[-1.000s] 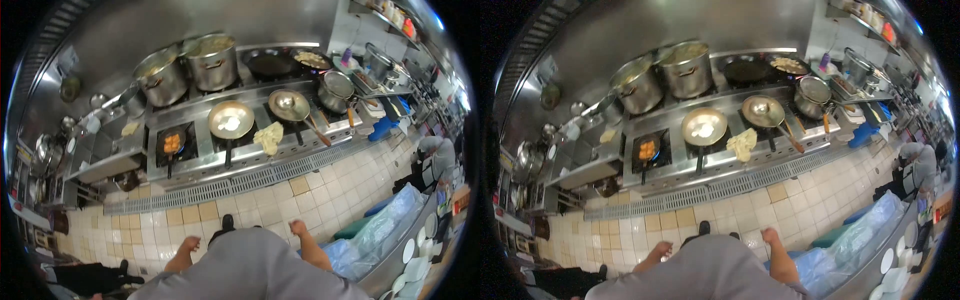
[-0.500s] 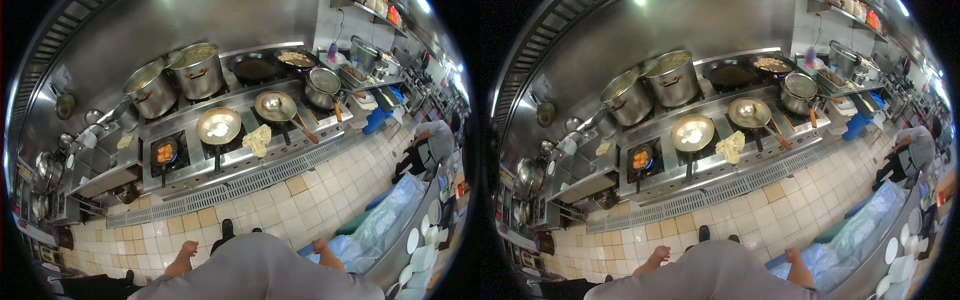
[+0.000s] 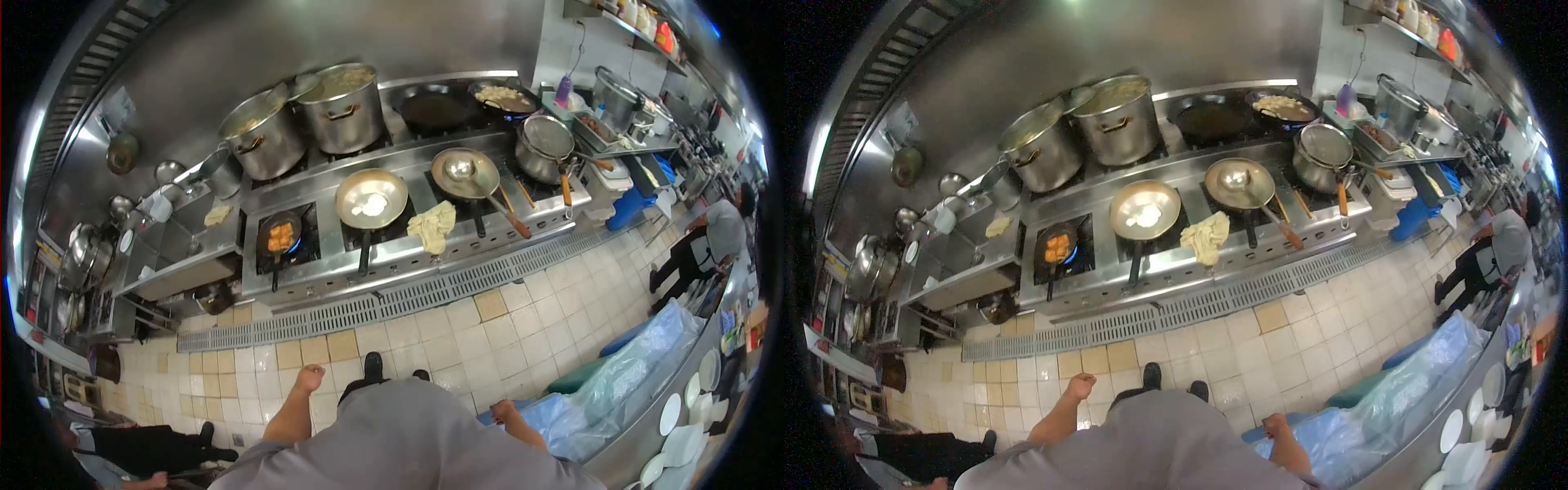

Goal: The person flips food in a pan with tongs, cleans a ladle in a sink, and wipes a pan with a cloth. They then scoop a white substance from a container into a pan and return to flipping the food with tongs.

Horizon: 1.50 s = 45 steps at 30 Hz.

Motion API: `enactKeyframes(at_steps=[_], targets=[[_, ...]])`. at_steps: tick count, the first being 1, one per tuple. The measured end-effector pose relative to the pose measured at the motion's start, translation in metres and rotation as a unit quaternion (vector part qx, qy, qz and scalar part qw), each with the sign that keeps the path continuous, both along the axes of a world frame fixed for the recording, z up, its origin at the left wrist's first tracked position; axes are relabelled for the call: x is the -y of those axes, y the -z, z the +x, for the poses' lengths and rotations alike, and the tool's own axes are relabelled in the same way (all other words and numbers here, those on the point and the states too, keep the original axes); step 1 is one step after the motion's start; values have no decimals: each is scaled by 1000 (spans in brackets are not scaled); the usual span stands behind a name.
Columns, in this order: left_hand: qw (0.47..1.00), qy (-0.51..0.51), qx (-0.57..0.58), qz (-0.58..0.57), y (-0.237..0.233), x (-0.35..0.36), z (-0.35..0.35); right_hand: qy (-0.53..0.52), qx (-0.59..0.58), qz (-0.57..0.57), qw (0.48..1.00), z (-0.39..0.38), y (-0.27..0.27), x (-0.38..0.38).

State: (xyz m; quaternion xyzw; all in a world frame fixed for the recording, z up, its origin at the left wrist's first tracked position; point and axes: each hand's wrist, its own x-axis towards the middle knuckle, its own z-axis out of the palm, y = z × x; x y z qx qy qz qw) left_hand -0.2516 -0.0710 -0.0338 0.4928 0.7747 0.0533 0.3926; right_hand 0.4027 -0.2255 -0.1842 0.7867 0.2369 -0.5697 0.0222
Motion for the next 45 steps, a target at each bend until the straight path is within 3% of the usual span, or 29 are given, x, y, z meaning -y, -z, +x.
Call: enactKeyframes(at_steps=[4,5,6,7,8,9,10,11,12,20,22,26,28,29,30,31,32,34,37,40,41,44,45], targets=[[966,-160,67,-193,-20,43,-11,-44,-109,95,989,-3,4,-3],[981,61,59,-175,49,61,-68,-68,-96,118,986,-4,9,-16],[982,41,60,-177,69,68,-90,-90,-85,142,982,-7,18,-29],[979,176,26,-98,80,77,-106,-105,-90,138,981,1,45,-40],[951,309,-10,-18,85,90,-117,-141,-99,258,951,19,86,-45],[982,158,35,-101,62,86,-103,-172,-108,376,904,25,108,-50],[984,-43,86,-152,43,84,-90,-79,-114,291,947,9,63,-63],[954,-231,104,-163,6,78,-69,38,-112,207,971,-2,30,-75],[952,-236,105,-165,2,74,-67,156,-96,134,974,-23,-33,-91],[960,-229,133,-88,18,74,-92,101,-6,110,989,-67,-71,-76],[960,-221,141,-99,16,78,-113,148,-41,81,985,-77,-59,-59],[956,-213,134,-151,24,96,-177,147,4,89,985,-130,-68,-34],[954,-199,159,-157,43,105,-219,200,-24,139,970,-166,-79,-15],[973,-122,142,-132,89,122,-259,219,-17,145,965,-184,-87,-12],[985,-43,126,-107,127,125,-289,172,-8,113,979,-201,-94,-11],[970,-127,140,-152,110,117,-289,124,-2,79,989,-214,-99,-5],[947,-208,150,-195,87,116,-290,146,3,82,986,-226,-101,3],[945,-216,128,-209,60,108,-296,137,-17,93,986,-245,-83,15],[956,-151,139,-210,45,91,-314,-146,50,239,959,-233,34,79],[964,-89,135,-212,43,56,-319,166,34,80,982,-320,-102,70],[969,-68,131,-199,37,43,-316,-90,50,206,973,-286,11,118],[977,-29,133,-165,38,8,-308,155,57,0,986,-344,-93,110],[979,-24,139,-146,41,-1,-304,169,60,3,984,-341,-86,115]])
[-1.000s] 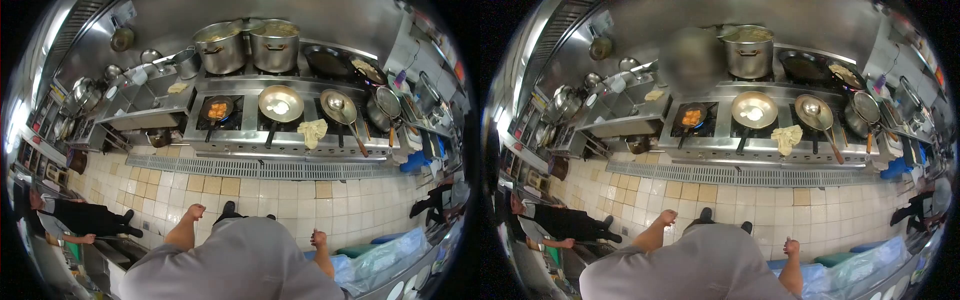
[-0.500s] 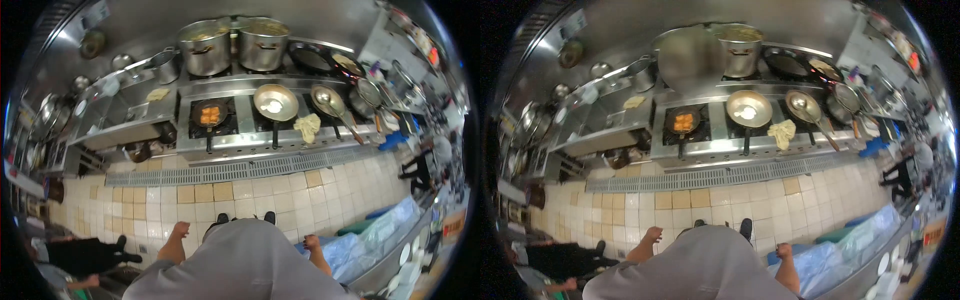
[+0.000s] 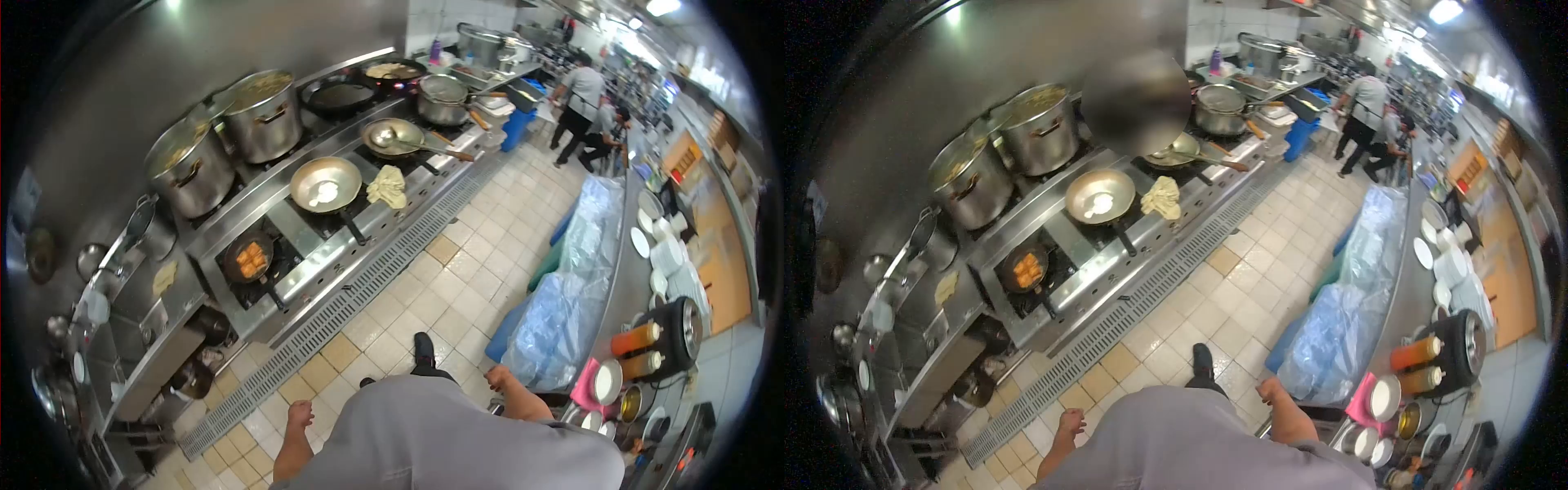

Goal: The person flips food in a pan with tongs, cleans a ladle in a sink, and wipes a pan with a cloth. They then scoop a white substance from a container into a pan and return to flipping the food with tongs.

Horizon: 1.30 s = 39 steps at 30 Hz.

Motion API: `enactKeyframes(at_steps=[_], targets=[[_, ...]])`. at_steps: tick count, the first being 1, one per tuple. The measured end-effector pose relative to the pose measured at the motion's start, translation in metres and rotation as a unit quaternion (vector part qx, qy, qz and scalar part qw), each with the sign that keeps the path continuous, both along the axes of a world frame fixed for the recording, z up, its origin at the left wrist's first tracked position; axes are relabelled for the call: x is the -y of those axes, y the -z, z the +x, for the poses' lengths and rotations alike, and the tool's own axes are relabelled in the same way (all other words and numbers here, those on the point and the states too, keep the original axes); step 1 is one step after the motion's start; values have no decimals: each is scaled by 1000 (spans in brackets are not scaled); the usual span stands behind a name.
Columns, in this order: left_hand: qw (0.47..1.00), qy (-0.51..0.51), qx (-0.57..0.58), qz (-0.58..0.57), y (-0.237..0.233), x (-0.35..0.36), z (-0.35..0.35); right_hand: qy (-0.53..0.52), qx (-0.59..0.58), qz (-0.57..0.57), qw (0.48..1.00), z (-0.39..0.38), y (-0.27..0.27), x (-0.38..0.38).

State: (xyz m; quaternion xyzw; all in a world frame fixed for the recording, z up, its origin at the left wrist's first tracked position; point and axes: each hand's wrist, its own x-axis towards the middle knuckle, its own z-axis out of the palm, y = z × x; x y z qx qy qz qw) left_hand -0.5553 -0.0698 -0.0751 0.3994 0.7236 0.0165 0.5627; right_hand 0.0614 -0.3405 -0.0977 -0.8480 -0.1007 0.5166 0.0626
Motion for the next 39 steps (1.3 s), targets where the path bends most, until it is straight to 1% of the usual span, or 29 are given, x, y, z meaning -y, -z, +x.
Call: enactKeyframes(at_steps=[2,5,7,9,10,12,13,15,17,18,19,20,21,22,23,24,26,27,28,29,30,31,32,33,34,35,36,37,39], targets=[[1000,-2,15,11,0,-12,12,-225,-30,-72,971,9,9,19],[999,5,46,16,6,-19,33,-129,39,-31,990,4,-17,24],[998,10,58,11,-1,-18,40,-119,47,-2,992,10,-12,20],[994,105,8,21,-36,-7,55,-123,55,25,991,15,-19,9],[990,138,0,18,-25,-3,55,-96,59,9,994,11,-40,-7],[976,214,-29,-13,41,4,23,-62,63,-8,996,4,-55,-24],[963,261,-55,-29,72,5,6,-72,68,25,995,6,-57,-29],[929,356,-96,-38,107,5,-11,-86,73,57,992,9,-64,-35],[808,567,-100,125,126,16,-18,-95,79,59,991,10,-69,-42],[727,639,-117,223,126,20,-21,-181,87,50,978,22,-44,-40],[923,384,-10,-19,128,25,-22,-279,93,45,955,36,-21,-38],[988,4,22,-154,88,34,-5,-365,70,95,924,64,48,-16],[988,126,11,-88,65,30,-2,-443,50,151,883,70,53,-16],[967,253,-5,-17,45,21,8,-407,35,77,909,76,55,-14],[989,145,-12,-39,25,15,26,-372,25,2,928,66,5,-30],[997,39,-21,-63,10,14,42,-391,21,3,920,72,5,-38],[999,-14,-27,-33,-6,6,70,-134,-33,-49,989,102,25,-34],[998,-47,-34,-3,-11,3,82,-144,-39,-51,988,124,33,-41],[998,-57,-39,-3,-14,0,94,-362,-13,-26,932,151,42,-53],[997,-68,-28,23,-15,-2,107,-561,13,3,827,177,49,-67],[996,-78,-17,48,-18,0,120,-731,37,32,681,193,53,-78],[995,-89,-24,44,-20,1,131,-738,30,34,673,197,39,-92],[996,-76,-23,42,-20,2,143,-461,10,40,886,200,20,-108],[997,-66,-22,43,-19,1,153,-130,-11,40,991,202,3,-131],[995,-82,-28,45,-17,2,162,-146,-18,42,988,217,12,-149],[994,-90,-3,57,-15,8,167,-418,39,95,902,246,52,-157],[993,-96,21,68,-19,17,169,-651,90,145,740,265,93,-161],[992,-105,12,67,-28,25,173,-657,82,150,734,277,128,-171],[993,-104,-13,57,-46,39,184,-511,-23,103,853,293,174,-191]])
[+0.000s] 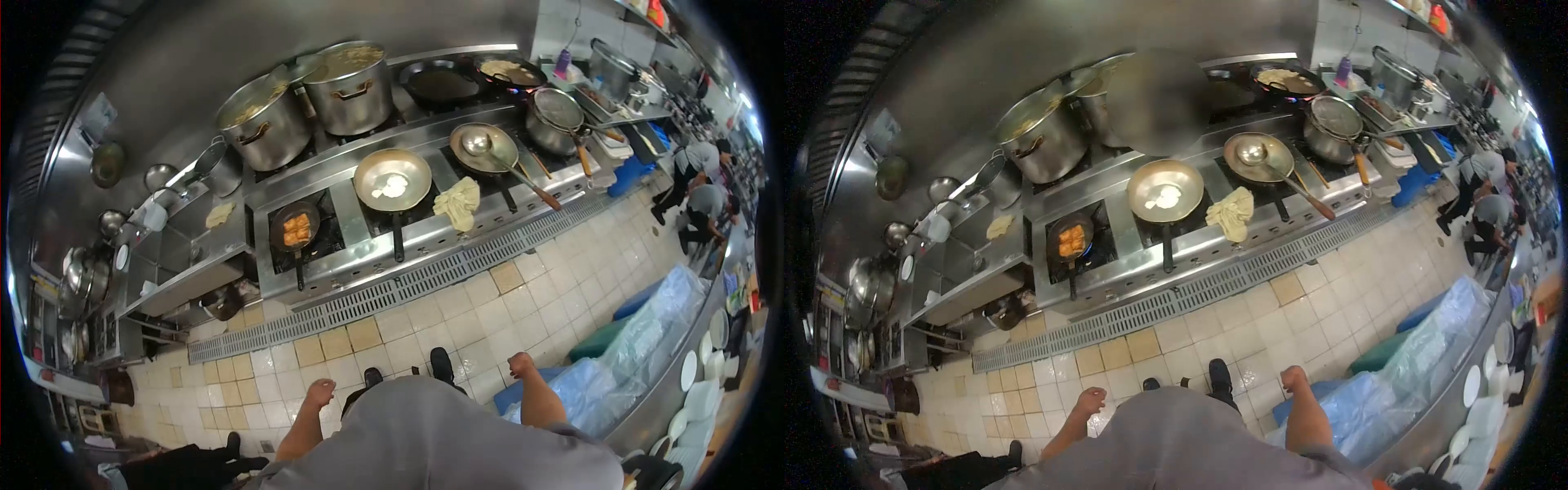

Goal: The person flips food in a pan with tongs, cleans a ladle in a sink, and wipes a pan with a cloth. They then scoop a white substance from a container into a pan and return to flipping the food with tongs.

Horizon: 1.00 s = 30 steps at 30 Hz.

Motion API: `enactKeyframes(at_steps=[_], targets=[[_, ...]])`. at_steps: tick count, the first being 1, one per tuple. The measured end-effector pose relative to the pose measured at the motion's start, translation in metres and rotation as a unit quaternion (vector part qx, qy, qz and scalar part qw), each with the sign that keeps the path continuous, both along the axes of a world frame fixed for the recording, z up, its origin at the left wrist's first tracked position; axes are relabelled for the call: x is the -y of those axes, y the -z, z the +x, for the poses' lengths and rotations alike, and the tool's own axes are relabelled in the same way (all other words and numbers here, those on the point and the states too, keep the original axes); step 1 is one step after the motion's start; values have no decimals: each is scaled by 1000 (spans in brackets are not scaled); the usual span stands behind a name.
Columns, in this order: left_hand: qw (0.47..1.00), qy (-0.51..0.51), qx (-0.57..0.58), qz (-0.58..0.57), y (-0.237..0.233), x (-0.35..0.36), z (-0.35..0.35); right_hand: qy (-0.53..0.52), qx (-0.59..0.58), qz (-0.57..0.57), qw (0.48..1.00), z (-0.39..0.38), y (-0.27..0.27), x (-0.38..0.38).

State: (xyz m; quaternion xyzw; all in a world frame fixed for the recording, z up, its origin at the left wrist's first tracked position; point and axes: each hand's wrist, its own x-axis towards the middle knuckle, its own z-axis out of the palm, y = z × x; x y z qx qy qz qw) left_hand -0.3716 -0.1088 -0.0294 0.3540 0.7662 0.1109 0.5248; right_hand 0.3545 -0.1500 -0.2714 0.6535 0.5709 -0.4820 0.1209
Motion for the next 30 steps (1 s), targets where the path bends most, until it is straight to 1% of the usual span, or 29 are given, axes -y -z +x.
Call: enactKeyframes(at_steps=[1,2,3,4,5,6,7,8,9,10,11,13,14,15,16,17,18,19,20,21,22,23,24,25,26,27,28,29,30], targets=[[1000,15,-9,20,-1,12,-4,71,16,-43,996,-19,-37,-20],[1000,7,-11,22,-2,21,-7,147,35,-81,985,-37,-69,-39],[1000,2,-31,-1,-5,32,-12,221,56,-112,967,-61,-118,-62],[998,-4,-53,-24,-6,44,-23,213,52,-110,969,-64,-108,-79],[997,57,-55,-26,25,58,-53,103,33,-61,992,-61,-76,-93],[997,49,-57,-28,20,67,-63,-10,16,-14,1000,-72,-77,-101],[998,-3,-36,-41,18,77,-71,-328,104,196,918,-73,-83,-111],[997,-55,-11,-53,19,84,-78,-336,107,196,915,-90,-86,-114],[997,-62,-2,-52,21,90,-83,-142,-3,194,971,-102,-74,-115],[994,-92,9,-56,24,95,-91,61,-112,182,975,-114,-70,-117],[991,-121,19,-61,29,102,-104,271,-81,17,959,-162,-162,-125],[982,-168,52,-75,33,115,-133,266,-46,17,963,-196,-169,-119],[980,-173,59,-76,37,123,-145,269,-18,17,963,-216,-172,-115],[978,-185,53,-80,41,132,-162,265,-12,18,964,-221,-148,-111],[975,-197,48,-87,45,143,-180,-75,51,123,988,-212,-106,-105],[974,-202,54,-91,54,159,-208,-408,103,207,883,-218,-86,-97],[981,-148,79,-94,75,176,-243,-416,108,204,879,-251,-108,-90],[986,-92,105,-94,89,193,-265,-106,64,64,990,-293,-139,-78],[985,-98,110,-93,92,205,-282,223,10,-81,971,-329,-161,-71],[992,-47,83,-81,87,211,-305,25,-25,-39,999,-308,-88,-67],[996,6,55,-71,83,219,-330,23,-29,-41,998,-341,-101,-63],[996,60,27,-61,81,224,-352,77,-24,-48,996,-379,-137,-60],[996,60,26,-63,84,225,-372,133,-18,-55,989,-408,-154,-59],[995,15,14,-96,92,226,-391,134,-19,-61,989,-436,-167,-55],[991,-31,1,-128,96,229,-409,179,-32,-79,980,-462,-177,-53],[991,-32,0,-130,96,221,-428,223,-45,-94,969,-482,-181,-56],[965,231,-117,-36,93,208,-448,222,-45,-96,969,-488,-165,-54],[851,472,-223,60,89,200,-466,78,-70,-26,994,-477,-116,-48],[853,469,-224,57,106,194,-481,-69,-96,47,992,-480,-90,-50]])
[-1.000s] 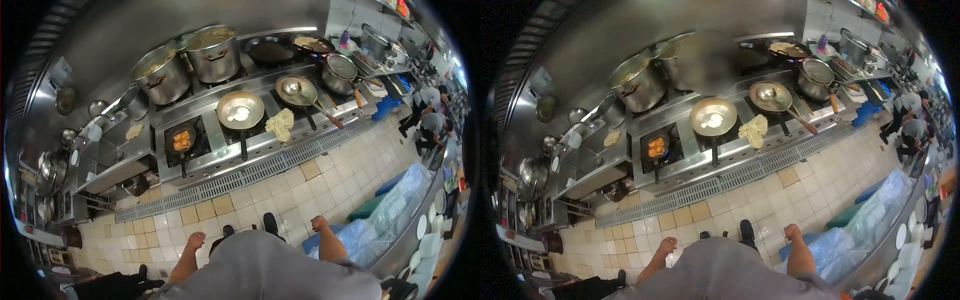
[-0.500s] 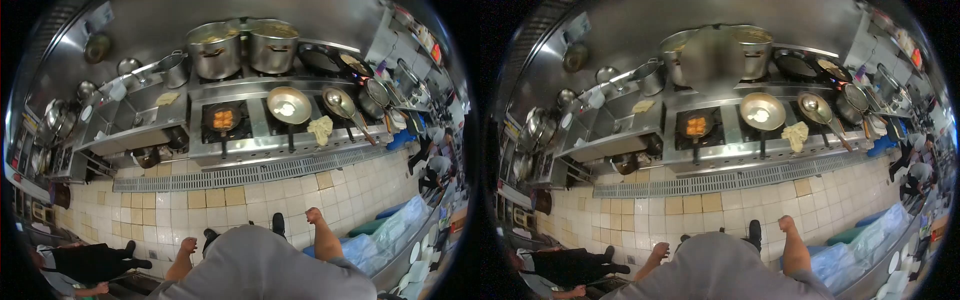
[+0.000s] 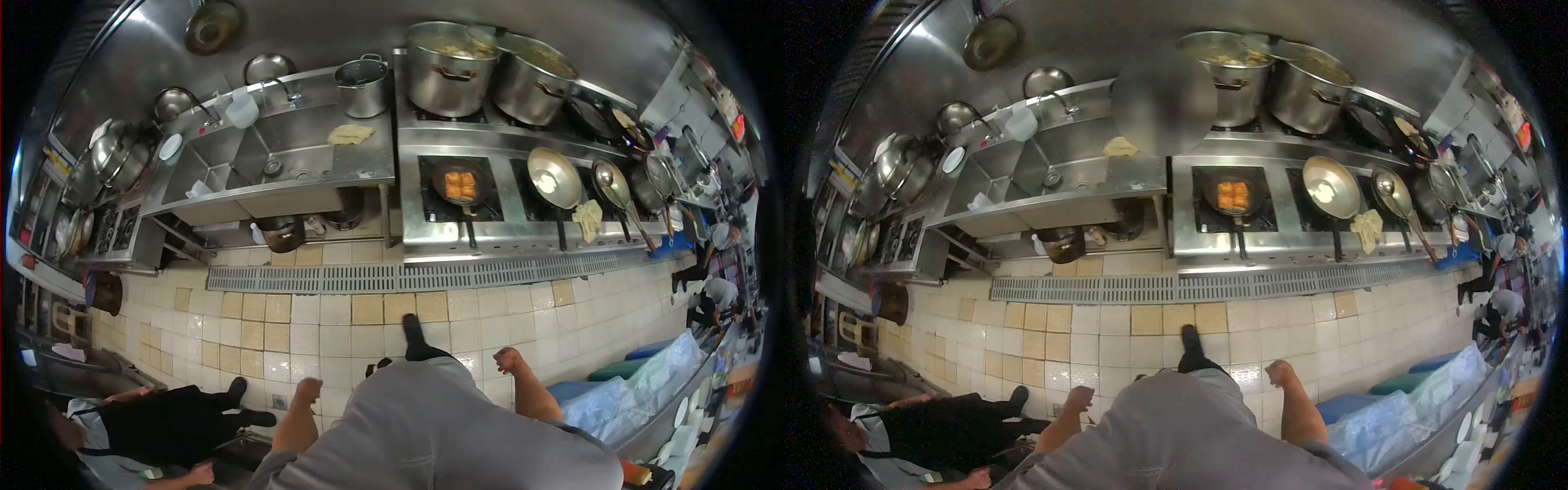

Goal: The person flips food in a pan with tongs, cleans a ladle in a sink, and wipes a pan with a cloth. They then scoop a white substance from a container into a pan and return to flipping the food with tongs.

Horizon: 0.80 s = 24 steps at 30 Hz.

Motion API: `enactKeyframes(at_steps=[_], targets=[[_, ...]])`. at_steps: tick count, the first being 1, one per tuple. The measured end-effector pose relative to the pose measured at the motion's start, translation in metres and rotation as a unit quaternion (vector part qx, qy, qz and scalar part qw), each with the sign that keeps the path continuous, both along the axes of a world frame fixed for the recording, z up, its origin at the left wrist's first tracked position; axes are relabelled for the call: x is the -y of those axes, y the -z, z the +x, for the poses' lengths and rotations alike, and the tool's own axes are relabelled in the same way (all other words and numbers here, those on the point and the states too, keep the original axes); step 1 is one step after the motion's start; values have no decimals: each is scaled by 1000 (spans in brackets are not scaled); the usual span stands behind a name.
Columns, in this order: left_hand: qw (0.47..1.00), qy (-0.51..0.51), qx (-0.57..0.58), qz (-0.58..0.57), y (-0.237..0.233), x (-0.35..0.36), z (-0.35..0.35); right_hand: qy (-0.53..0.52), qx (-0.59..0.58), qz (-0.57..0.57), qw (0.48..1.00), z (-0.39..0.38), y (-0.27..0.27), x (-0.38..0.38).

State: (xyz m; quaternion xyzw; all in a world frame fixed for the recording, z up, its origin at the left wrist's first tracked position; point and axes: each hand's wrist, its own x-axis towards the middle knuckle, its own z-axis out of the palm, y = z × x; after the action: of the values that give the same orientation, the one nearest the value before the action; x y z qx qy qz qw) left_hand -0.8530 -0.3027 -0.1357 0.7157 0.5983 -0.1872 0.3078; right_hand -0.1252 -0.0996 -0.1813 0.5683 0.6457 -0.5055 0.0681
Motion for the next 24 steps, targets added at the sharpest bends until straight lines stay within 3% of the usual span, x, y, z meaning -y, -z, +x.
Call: enactKeyframes(at_steps=[1,2,3,4,6,7,9,10,12,13,14,15,16,17,19,20,21,22,24], targets=[[972,-209,107,-2,31,-9,-16,-4,-3,-1,1000,-20,-11,-8],[891,-406,206,-4,47,-11,-32,59,28,-41,997,-41,-38,-10],[870,-449,203,22,36,-28,-36,122,60,-81,987,-58,-57,-13],[846,-492,199,49,13,-59,-31,119,57,-86,988,-70,-64,-18],[833,-465,168,248,-75,-132,-22,281,98,-174,939,-98,-64,-40],[719,-483,370,337,-58,-160,-49,274,93,-175,941,-110,-53,-60],[759,-424,276,409,-195,-222,-70,234,194,-243,921,-114,-10,-74],[719,-436,304,448,-301,-247,-58,225,198,-247,922,-135,-17,-87],[690,-372,319,532,-413,-269,-87,99,198,-154,963,-181,-37,-139],[678,-314,287,599,-463,-273,-97,-12,129,54,990,-201,-14,-160],[660,-237,300,647,-515,-277,-100,-125,54,257,957,-209,16,-178],[641,-157,267,702,-558,-281,-104,-193,73,178,962,-249,-4,-209],[599,-86,257,753,-589,-286,-111,-77,44,116,989,-298,-27,-233],[650,-8,158,743,-627,-278,-129,73,-38,49,995,-348,-68,-242],[645,89,170,740,-664,-280,-164,-82,45,206,974,-422,-81,-275],[639,132,181,736,-684,-284,-181,-68,7,251,966,-448,-82,-281],[561,413,-93,712,-729,-303,-209,-52,-29,295,954,-474,-84,-284],[556,418,-79,714,-745,-322,-218,-13,-31,265,964,-506,-117,-281],[706,435,183,528,-761,-350,-222,52,-54,225,971,-541,-111,-273]])
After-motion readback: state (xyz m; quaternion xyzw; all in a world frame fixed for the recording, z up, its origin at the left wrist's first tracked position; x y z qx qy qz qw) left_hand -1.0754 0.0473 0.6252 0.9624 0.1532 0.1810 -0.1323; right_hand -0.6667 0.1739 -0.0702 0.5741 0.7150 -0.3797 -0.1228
